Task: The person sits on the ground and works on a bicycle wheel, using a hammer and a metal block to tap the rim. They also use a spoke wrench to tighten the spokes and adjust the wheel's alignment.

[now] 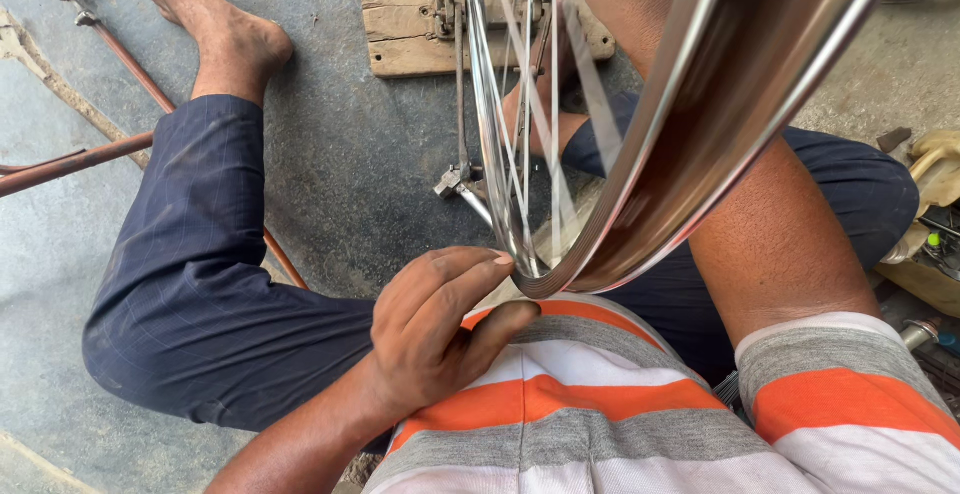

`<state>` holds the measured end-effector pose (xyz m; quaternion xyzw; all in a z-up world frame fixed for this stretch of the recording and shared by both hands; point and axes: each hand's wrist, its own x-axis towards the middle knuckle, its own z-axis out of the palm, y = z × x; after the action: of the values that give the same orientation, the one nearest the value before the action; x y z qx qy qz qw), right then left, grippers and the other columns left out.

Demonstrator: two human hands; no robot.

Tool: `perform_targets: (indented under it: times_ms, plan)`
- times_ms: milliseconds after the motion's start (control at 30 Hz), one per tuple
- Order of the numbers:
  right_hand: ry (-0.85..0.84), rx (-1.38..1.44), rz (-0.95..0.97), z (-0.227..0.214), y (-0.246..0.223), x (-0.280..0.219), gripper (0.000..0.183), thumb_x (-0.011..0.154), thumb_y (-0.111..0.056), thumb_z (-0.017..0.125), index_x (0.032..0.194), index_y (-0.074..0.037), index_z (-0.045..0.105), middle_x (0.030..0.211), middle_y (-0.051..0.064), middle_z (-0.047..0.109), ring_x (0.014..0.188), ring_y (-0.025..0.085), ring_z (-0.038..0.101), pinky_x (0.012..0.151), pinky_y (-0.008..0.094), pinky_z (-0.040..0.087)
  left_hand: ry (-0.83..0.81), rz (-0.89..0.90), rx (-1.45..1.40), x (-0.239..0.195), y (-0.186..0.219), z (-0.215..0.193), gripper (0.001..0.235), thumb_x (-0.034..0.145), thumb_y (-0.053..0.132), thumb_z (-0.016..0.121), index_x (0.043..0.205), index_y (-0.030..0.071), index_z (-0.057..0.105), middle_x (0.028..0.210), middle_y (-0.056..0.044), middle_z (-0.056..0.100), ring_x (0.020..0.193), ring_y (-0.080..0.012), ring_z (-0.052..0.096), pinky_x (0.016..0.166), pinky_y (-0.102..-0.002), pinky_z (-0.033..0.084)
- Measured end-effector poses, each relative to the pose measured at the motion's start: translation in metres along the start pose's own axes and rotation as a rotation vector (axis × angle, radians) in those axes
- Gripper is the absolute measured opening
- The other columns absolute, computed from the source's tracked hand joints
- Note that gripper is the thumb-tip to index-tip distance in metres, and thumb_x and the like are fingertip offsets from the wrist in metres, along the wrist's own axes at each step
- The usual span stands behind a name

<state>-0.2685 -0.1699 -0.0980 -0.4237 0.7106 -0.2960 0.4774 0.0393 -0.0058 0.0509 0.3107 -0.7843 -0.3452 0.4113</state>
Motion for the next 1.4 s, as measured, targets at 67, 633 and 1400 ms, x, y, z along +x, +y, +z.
perform_targets:
  times_ms: [67, 633, 1400]
  plan:
    - [-0.003, 0.007, -0.004, -0.001, -0.001, 0.000, 0.020, 0.100, -0.016, 0.058, 0.113, -0.004, 0.067, 0.087, 0.010, 0.074, 0.071, 0.017, 0.075, 0.059, 0.030, 0.063, 0.031, 0.026, 0.004, 0.004, 0.002, -0.003, 0.039, 0.084, 0.014, 0.090, 0.112, 0.000, 0.065, 0.107, -0.013, 0.071, 0.098, -0.0260, 0.075, 0.082, -0.035, 0.063]
    - [-0.027, 0.054, -0.019, 0.004, -0.010, -0.006, 0.021, 0.098, -0.012, 0.059, 0.116, -0.003, 0.066, 0.091, 0.010, 0.075, 0.075, 0.018, 0.076, 0.061, 0.031, 0.063, -0.187, -0.110, 0.185, -0.011, -0.033, 0.023, 0.027, 0.092, 0.009, 0.074, 0.117, 0.002, 0.067, 0.112, -0.013, 0.072, 0.100, -0.0275, 0.073, 0.086, -0.039, 0.060]
    - [-0.077, -0.193, -0.408, 0.069, 0.012, -0.114, 0.019, 0.090, -0.008, 0.074, 0.108, -0.002, 0.070, 0.103, 0.010, 0.075, 0.101, 0.023, 0.073, 0.093, 0.041, 0.055, -0.096, -0.103, 0.180, -0.012, -0.011, 0.024, 0.027, 0.090, 0.005, 0.076, 0.115, 0.001, 0.065, 0.105, -0.013, 0.071, 0.092, -0.0281, 0.072, 0.078, -0.039, 0.059]
